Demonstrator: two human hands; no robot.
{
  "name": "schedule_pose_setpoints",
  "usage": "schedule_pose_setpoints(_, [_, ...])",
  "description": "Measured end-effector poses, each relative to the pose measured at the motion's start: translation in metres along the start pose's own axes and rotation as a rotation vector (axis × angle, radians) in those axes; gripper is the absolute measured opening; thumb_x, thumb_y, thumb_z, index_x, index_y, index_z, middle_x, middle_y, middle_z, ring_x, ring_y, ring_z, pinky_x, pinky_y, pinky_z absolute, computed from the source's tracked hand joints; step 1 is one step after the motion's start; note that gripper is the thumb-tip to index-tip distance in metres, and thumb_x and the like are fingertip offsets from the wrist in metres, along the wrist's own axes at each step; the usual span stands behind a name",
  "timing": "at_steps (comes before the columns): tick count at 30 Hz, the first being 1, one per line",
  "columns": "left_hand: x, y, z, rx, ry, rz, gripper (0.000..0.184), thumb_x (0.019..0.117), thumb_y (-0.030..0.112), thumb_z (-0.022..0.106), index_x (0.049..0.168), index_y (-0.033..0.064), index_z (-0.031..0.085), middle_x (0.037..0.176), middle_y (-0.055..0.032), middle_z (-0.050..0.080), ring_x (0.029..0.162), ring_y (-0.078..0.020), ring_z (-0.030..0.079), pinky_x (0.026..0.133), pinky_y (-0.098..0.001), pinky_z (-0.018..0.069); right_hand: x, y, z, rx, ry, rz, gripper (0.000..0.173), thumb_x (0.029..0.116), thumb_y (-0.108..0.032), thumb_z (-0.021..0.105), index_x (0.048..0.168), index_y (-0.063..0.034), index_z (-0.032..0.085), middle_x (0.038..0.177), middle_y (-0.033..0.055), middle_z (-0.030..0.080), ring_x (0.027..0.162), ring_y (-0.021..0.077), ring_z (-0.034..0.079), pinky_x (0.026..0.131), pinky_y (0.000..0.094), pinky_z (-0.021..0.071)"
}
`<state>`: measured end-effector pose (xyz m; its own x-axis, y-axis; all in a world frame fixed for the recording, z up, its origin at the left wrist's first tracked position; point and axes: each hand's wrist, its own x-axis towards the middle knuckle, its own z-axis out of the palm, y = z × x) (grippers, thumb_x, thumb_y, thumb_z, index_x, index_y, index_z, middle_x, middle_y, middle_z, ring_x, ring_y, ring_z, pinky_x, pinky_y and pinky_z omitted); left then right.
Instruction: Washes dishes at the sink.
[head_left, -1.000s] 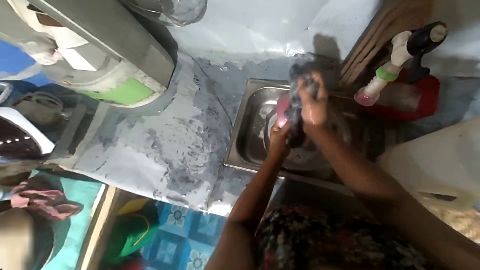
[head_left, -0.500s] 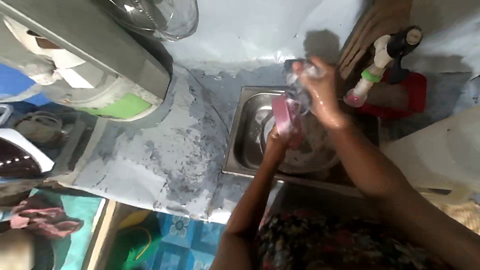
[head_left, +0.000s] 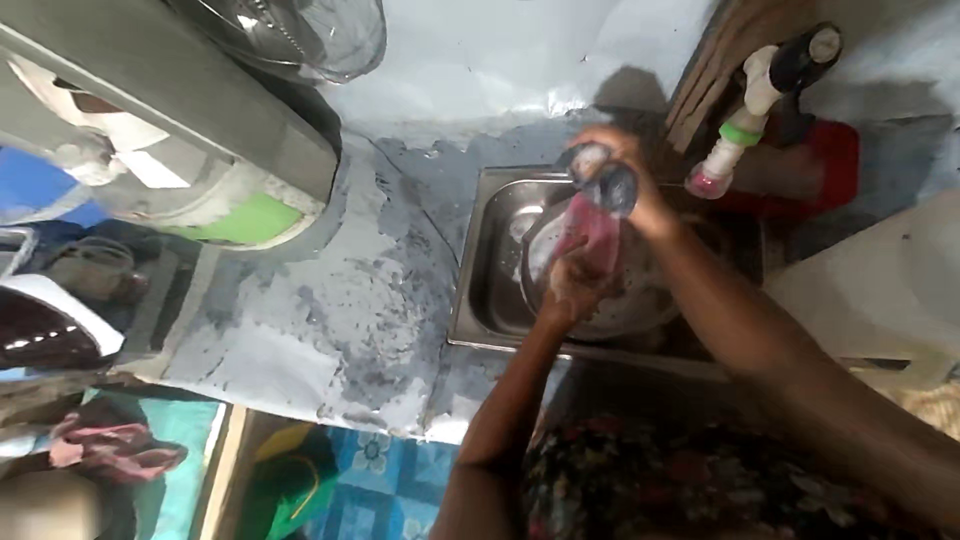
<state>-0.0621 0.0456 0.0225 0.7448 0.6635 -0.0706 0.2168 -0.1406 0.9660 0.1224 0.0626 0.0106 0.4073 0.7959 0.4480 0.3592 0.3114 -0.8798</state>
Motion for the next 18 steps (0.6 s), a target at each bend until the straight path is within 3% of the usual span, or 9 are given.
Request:
schedule_pose_setpoints(2, [0.008, 0.005, 0.000, 0.025, 0.111, -0.225, 0.024, 0.0912, 0.004, 0.071, 0.112, -0.0055, 0.065, 0.099, -0.0132, 0.068, 0.086, -0.0140, 0.064, 0.079, -0.0327, 0.0559, -0.034, -0.021, 0.024, -0.212, 0.004, -0.005, 0.025, 0.0908, -0.011, 0.066, 0.110, 0.0037, 0.072, 0.108, 0.0188, 0.071, 0.100, 0.0250, 0.069, 0.091, 0.0446, 0.0558])
schedule_pose_setpoints(4, [0.007, -0.012, -0.009, 0.107, 0.074, -0.402, 0.028, 0.1023, 0.004, 0.056, 0.127, -0.0082, 0.056, 0.114, -0.0193, 0.063, 0.099, -0.0175, 0.060, 0.091, -0.0319, 0.0500, -0.072, -0.041, 0.050, -0.427, -0.002, -0.134, 0.029, 0.0870, -0.028, 0.070, 0.099, -0.0026, 0.076, 0.107, 0.0194, 0.072, 0.100, 0.0334, 0.068, 0.086, 0.0527, 0.0554])
schedule_pose_setpoints(6, [0.008, -0.032, -0.015, 0.150, 0.027, -0.443, 0.034, 0.1054, 0.003, 0.050, 0.136, -0.0113, 0.052, 0.131, -0.0246, 0.060, 0.117, -0.0216, 0.058, 0.104, -0.0323, 0.0444, -0.091, -0.055, 0.057, -0.550, -0.133, -0.154, 0.046, 0.0863, -0.052, 0.069, 0.101, -0.0097, 0.078, 0.122, 0.0227, 0.067, 0.118, 0.0432, 0.061, 0.095, 0.0619, 0.0488])
schedule_pose_setpoints(7, [0.005, -0.035, -0.016, 0.156, 0.013, -0.418, 0.034, 0.1048, 0.004, 0.052, 0.135, -0.0122, 0.053, 0.131, -0.0255, 0.061, 0.118, -0.0232, 0.060, 0.105, -0.0345, 0.0452, -0.092, -0.055, 0.054, -0.542, -0.173, -0.126, 0.049, 0.0856, -0.054, 0.070, 0.106, -0.0093, 0.077, 0.130, 0.0253, 0.064, 0.124, 0.0466, 0.058, 0.099, 0.0644, 0.0471])
schedule_pose_setpoints(10, [0.004, -0.014, -0.019, 0.171, 0.040, -0.100, 0.020, 0.0917, 0.004, 0.068, 0.107, -0.0085, 0.065, 0.094, -0.0149, 0.068, 0.084, -0.0166, 0.066, 0.079, -0.0356, 0.0560, -0.065, -0.029, 0.034, -0.288, -0.064, 0.012, 0.039, 0.0852, -0.026, 0.078, 0.111, 0.0027, 0.073, 0.118, 0.0239, 0.068, 0.108, 0.0346, 0.067, 0.091, 0.0527, 0.0550])
schedule_pose_setpoints(12, [0.004, -0.002, -0.024, 0.222, -0.059, 0.073, 0.024, 0.0857, 0.004, 0.076, 0.106, -0.0075, 0.071, 0.095, -0.0155, 0.071, 0.084, -0.0184, 0.068, 0.081, -0.0395, 0.0572, -0.037, -0.024, 0.013, -0.135, 0.002, 0.264, 0.037, 0.0890, -0.009, 0.072, 0.122, 0.0062, 0.066, 0.113, 0.0218, 0.070, 0.101, 0.0239, 0.068, 0.092, 0.0420, 0.0551])
schedule_pose_setpoints(14, [0.003, -0.004, -0.025, 0.217, -0.078, 0.106, 0.025, 0.0821, 0.005, 0.078, 0.105, -0.0043, 0.071, 0.093, -0.0120, 0.072, 0.083, -0.0144, 0.068, 0.080, -0.0366, 0.0580, -0.026, -0.023, 0.004, -0.128, 0.022, 0.440, 0.037, 0.0930, -0.013, 0.069, 0.127, 0.0023, 0.065, 0.113, 0.0190, 0.070, 0.100, 0.0218, 0.068, 0.092, 0.0412, 0.0549])
schedule_pose_setpoints(17, [0.004, -0.013, -0.026, 0.172, 0.013, -0.086, 0.022, 0.0837, 0.001, 0.074, 0.104, -0.0063, 0.068, 0.090, -0.0126, 0.070, 0.080, -0.0137, 0.066, 0.077, -0.0343, 0.0563, -0.065, -0.042, 0.035, -0.330, 0.004, 0.182, 0.039, 0.0852, -0.022, 0.075, 0.115, 0.0026, 0.069, 0.112, 0.0216, 0.070, 0.103, 0.0333, 0.069, 0.089, 0.0552, 0.0555])
schedule_pose_setpoints(18, [-0.002, -0.017, -0.027, 0.151, 0.013, -0.132, 0.025, 0.0904, 0.001, 0.066, 0.113, -0.0097, 0.063, 0.098, -0.0148, 0.066, 0.086, -0.0126, 0.062, 0.082, -0.0309, 0.0532, -0.083, -0.053, 0.048, -0.416, -0.012, 0.059, 0.035, 0.0817, -0.024, 0.078, 0.107, 0.0001, 0.072, 0.116, 0.0225, 0.070, 0.108, 0.0382, 0.068, 0.091, 0.0591, 0.0540])
